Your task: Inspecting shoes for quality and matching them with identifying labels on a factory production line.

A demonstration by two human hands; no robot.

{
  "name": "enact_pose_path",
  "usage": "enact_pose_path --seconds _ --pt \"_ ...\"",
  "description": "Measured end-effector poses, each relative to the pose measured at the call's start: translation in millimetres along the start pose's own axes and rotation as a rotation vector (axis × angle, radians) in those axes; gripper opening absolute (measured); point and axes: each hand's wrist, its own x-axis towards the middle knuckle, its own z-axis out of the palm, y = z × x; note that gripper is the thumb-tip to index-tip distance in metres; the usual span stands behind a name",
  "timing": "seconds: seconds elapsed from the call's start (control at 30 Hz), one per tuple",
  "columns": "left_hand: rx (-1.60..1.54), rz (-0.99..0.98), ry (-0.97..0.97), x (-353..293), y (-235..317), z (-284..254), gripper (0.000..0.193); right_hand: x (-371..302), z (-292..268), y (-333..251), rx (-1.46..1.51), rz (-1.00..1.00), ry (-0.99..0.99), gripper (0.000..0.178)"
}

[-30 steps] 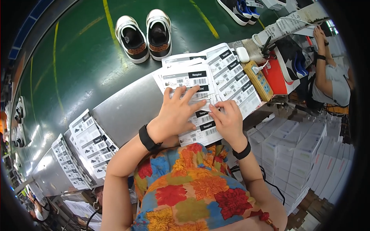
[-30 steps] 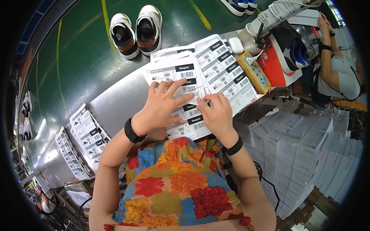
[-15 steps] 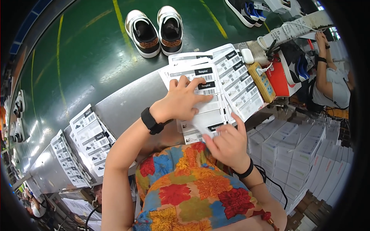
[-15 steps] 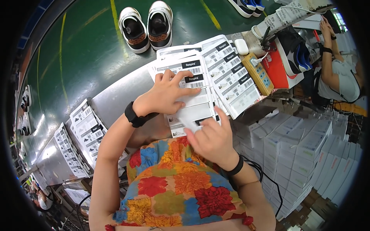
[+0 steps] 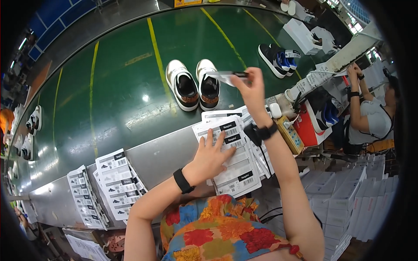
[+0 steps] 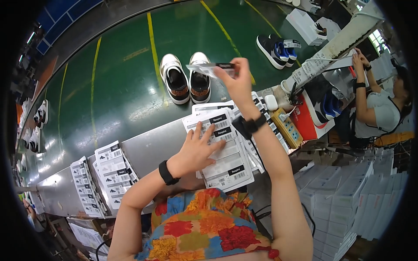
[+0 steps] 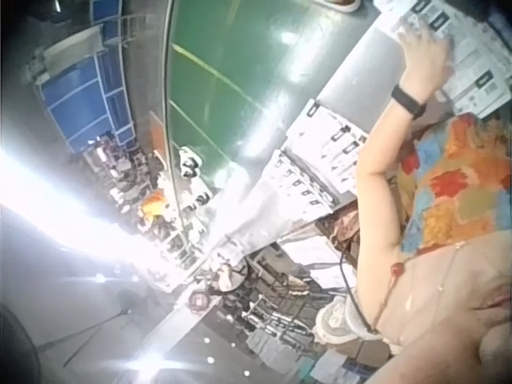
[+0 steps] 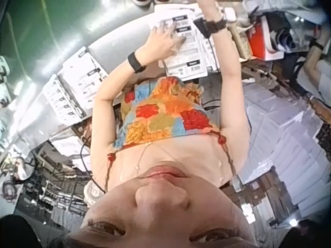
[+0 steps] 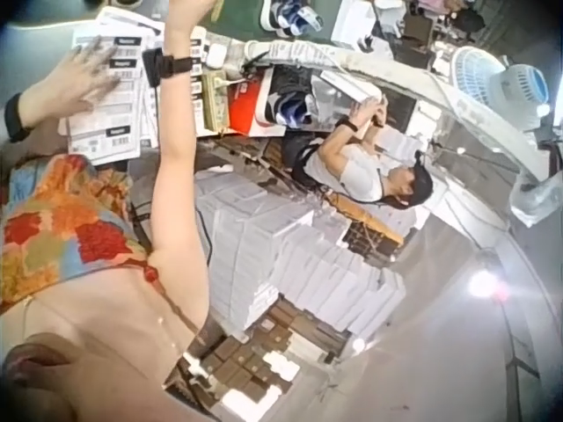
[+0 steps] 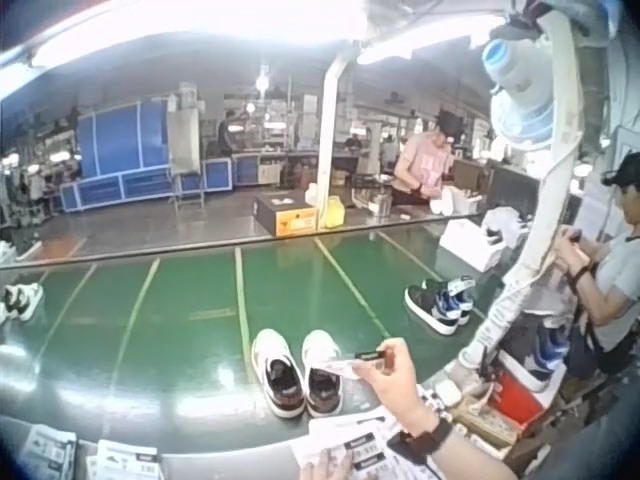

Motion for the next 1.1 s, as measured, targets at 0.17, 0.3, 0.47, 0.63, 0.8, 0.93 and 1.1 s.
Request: enact_pose_path --seconds 0.17,0.3,0.47,0.63,0.8,0.93,1.1 --pt "-0.05 -0.037 0.049 8.8 -19.7 -15.0 0.062 30.0 33.1 57.7 -0.441 0.3 -0.009 0.062" --pt "0.042 0.041 0.085 26.9 -53.9 -20.5 0.07 5.4 14.4 41.4 -0.713 -0.108 0.075 0.079" --pt "-0.156 0.005 -0.104 56.9 -79.8 -18.0 0.086 -85.2 -38.5 -46.8 -0.642 -0.025 -0.279 0.041" --pt "-0.005 -0.044 -0.103 63.6 -78.7 -22.7 0.08 -180.9 -71.5 -87.1 -0.784 0.299 -0.264 0.038" --pt "-0.062 0.018 0.002 53.0 -75.1 -22.6 0.064 -235.0 -79.2 -83.4 -0.902 0.355 -0.281 0.042" --pt "0.104 0.005 0.114 28.5 -58.3 -25.8 0.066 -244.2 -77.3 -83.6 -1.0 0.288 -0.314 0.047" --pt "-0.007 -0.157 -0.048 -35.6 -35.9 -51.8 0.067 -223.2 -75.6 -96.5 -0.942 0.204 -0.348 0.044"
